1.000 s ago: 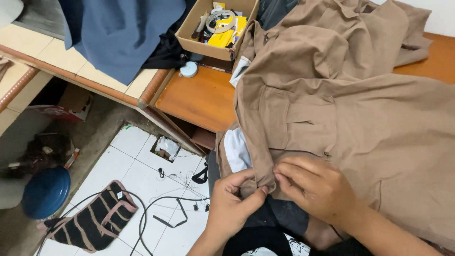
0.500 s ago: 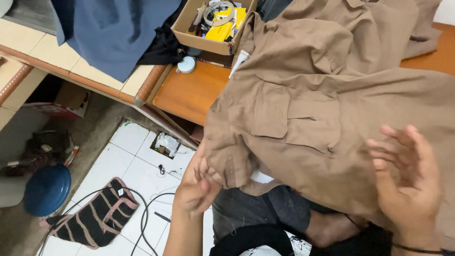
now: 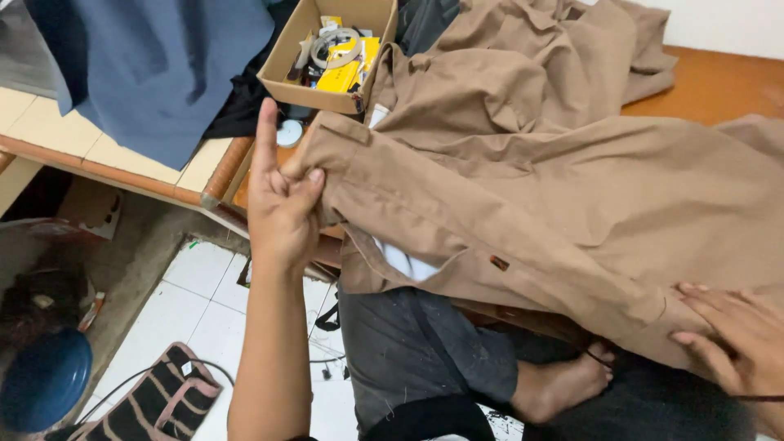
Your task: Inspecting, brushing, and trimming loose threads from a pair of tan cargo pants at a factory workstation.
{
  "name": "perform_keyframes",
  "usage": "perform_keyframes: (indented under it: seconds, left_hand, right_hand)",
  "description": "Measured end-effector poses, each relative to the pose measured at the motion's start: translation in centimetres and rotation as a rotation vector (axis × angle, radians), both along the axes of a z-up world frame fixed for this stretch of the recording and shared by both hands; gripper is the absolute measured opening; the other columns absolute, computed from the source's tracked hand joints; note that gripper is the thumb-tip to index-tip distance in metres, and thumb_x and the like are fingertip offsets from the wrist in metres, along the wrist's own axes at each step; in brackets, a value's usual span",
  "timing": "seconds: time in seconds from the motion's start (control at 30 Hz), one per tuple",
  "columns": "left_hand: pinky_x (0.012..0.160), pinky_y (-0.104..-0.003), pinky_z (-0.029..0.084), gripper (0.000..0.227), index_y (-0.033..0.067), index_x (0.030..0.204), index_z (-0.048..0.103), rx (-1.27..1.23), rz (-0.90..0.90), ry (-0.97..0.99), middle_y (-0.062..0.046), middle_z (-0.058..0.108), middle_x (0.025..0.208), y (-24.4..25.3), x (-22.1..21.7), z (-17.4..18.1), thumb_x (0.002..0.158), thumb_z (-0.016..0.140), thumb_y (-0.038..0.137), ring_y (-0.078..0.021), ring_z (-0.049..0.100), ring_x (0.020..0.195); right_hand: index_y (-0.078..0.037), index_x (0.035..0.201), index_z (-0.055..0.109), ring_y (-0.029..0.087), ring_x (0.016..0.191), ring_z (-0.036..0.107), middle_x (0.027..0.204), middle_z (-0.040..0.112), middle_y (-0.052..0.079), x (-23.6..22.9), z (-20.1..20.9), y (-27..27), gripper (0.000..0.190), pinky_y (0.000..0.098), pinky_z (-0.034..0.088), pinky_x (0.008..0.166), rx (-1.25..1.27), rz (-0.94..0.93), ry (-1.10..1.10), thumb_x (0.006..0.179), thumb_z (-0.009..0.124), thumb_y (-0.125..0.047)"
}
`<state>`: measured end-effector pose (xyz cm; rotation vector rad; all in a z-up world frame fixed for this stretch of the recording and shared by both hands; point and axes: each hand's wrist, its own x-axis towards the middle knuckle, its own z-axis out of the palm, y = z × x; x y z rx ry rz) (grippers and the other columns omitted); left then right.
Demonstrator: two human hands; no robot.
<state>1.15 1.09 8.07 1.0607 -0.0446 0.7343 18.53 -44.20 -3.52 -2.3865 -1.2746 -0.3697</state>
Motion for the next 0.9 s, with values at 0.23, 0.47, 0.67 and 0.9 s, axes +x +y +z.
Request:
perform_keyframes:
  seconds: [0.23,0.47,0.67,0.9]
  left_hand:
    - [0.078,-0.025,0.046,0.026,0.0060,0.110,0.049,0.880,0.732,0.209,-0.007,0.058,0.095,2.1,4.2,-0.3,0.086,0.048,-0.004,-0.0151,0.057,0.087]
    - [0.077,-0.027,0.045,0.018,0.0057,0.094,0.055,0.765,0.782,0.428,-0.006,0.060,0.092,5.5,7.8,-6.8,0.079,0.050,-0.002,-0.0175,0.059,0.087]
    - [0.069,-0.022,0.042,0.012,0.0093,0.094,0.056,0.564,0.666,0.631,-0.002,0.059,0.080,7.1,8.5,-12.5,0.082,0.056,0.010,-0.0100,0.055,0.073]
    - [0.097,-0.038,0.034,0.076,-0.0019,0.128,0.031,-0.306,-0.173,-0.048,-0.020,0.044,0.124,3.4,3.7,-6.6,0.070,0.062,0.036,-0.0291,0.046,0.111]
  right_hand:
    - [0.002,0.077,0.046,0.023,0.064,0.040,0.065,0.043,0.013,3.4,5.3,2.7,0.018,0.0312,0.029,0.061,0.174,-0.402,0.282,0.087,0.054,-0.011]
    - [-0.011,0.066,0.054,0.025,0.062,0.056,0.062,0.060,0.008,6.2,8.3,7.6,0.034,0.0344,0.038,0.058,-0.154,-0.369,0.227,0.086,0.044,-0.036]
    - [-0.015,0.077,0.057,0.021,0.056,0.054,0.059,0.056,0.004,6.4,4.6,7.4,0.026,0.0325,0.037,0.052,-0.003,-0.351,0.143,0.084,0.047,-0.038]
    - [-0.009,0.096,0.062,0.019,0.084,0.058,0.093,0.062,0.001,6.3,3.5,7.3,0.026,0.0317,0.044,0.062,0.071,-0.286,-0.047,0.087,0.052,-0.031]
